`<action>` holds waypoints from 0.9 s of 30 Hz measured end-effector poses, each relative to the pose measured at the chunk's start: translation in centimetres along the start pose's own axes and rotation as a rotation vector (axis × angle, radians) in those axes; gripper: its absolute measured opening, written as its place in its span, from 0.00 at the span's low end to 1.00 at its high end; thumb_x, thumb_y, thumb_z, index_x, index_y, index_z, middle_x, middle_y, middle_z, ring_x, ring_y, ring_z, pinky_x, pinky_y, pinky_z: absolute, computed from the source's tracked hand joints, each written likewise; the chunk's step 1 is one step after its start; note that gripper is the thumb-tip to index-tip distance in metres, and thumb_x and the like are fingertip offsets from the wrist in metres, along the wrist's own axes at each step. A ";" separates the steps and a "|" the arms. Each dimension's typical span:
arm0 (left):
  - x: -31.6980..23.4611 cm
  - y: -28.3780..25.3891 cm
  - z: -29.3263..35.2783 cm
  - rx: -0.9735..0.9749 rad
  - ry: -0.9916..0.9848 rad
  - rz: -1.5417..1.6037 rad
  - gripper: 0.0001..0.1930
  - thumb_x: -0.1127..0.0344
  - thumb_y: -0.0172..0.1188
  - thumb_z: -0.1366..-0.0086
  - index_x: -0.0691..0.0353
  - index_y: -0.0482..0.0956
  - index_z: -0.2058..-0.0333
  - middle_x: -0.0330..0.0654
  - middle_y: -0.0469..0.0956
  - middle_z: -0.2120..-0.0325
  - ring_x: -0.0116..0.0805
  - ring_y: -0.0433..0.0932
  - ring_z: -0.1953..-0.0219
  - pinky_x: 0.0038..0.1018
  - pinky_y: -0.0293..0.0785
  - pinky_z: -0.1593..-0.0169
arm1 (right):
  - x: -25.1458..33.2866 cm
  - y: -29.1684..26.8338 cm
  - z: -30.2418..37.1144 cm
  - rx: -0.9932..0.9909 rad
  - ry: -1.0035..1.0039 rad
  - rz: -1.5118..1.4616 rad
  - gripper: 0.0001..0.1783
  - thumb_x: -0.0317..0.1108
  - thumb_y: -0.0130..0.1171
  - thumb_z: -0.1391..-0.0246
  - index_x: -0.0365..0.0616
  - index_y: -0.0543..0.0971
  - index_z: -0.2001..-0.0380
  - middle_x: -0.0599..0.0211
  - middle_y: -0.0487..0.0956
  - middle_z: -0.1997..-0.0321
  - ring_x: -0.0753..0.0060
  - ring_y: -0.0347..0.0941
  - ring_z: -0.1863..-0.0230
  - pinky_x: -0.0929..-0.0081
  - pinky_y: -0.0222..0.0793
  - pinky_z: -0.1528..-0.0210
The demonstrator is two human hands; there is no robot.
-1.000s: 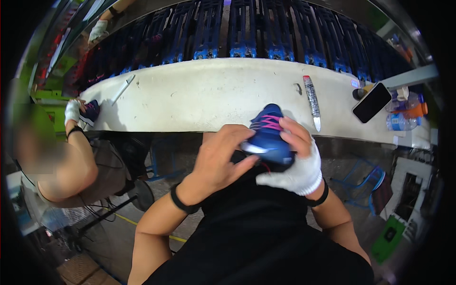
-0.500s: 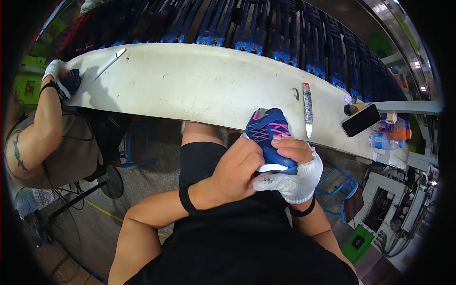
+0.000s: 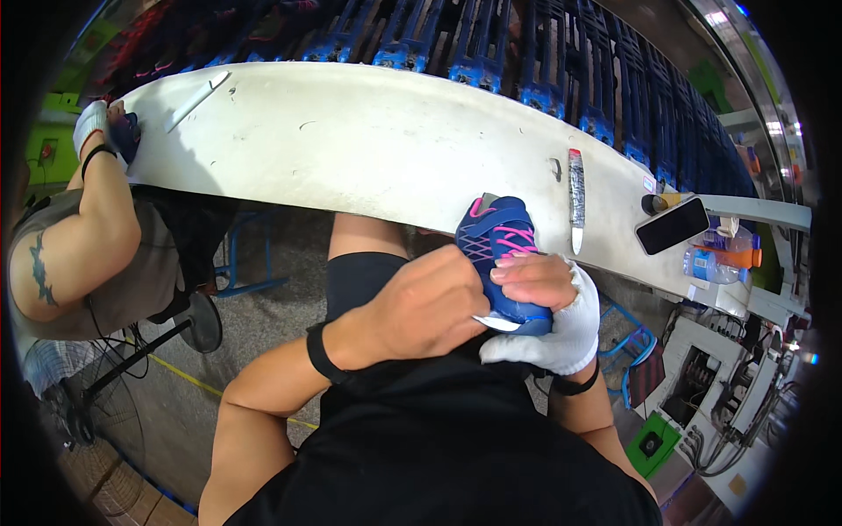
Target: Manually assemble and inspect shoe components on a production line.
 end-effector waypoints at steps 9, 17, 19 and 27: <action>4.1 1.8 -0.9 0.281 -0.258 0.141 0.30 0.57 0.90 0.51 0.56 0.76 0.58 0.44 0.78 0.55 0.48 0.77 0.51 0.40 0.75 0.46 | -0.8 -0.1 2.0 -0.070 -0.065 -0.061 0.26 0.31 0.90 0.62 0.52 0.84 0.59 0.68 0.91 0.52 0.58 0.90 0.49 0.60 0.83 0.47; 3.8 2.3 0.0 0.229 -0.251 0.129 0.31 0.58 0.89 0.53 0.58 0.76 0.57 0.44 0.77 0.53 0.50 0.76 0.50 0.41 0.75 0.45 | -1.9 -0.1 3.4 -0.105 -0.188 -0.153 0.27 0.36 0.89 0.59 0.51 0.85 0.55 0.67 0.92 0.54 0.60 0.88 0.50 0.58 0.80 0.46; 3.7 1.8 0.5 0.226 -0.277 0.124 0.31 0.57 0.89 0.52 0.59 0.77 0.57 0.44 0.77 0.53 0.49 0.76 0.50 0.40 0.75 0.45 | -1.0 0.1 2.4 -0.076 -0.208 -0.156 0.27 0.37 0.89 0.59 0.51 0.85 0.56 0.68 0.92 0.53 0.60 0.88 0.50 0.59 0.80 0.46; 5.8 -1.2 3.4 0.301 -0.227 -0.606 0.34 0.73 0.75 0.41 0.63 0.79 0.34 0.52 0.81 0.37 0.55 0.81 0.36 0.46 0.81 0.36 | -1.4 -0.6 2.9 -0.246 -0.270 -0.233 0.23 0.40 0.86 0.48 0.47 0.84 0.55 0.61 0.91 0.52 0.60 0.87 0.51 0.53 0.81 0.43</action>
Point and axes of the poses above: each hand's wrist, its own z-axis away from the middle knuckle, its own y-axis out of the palm, x = y × z, the point moved 8 cm from there along -z, towards the middle knuckle
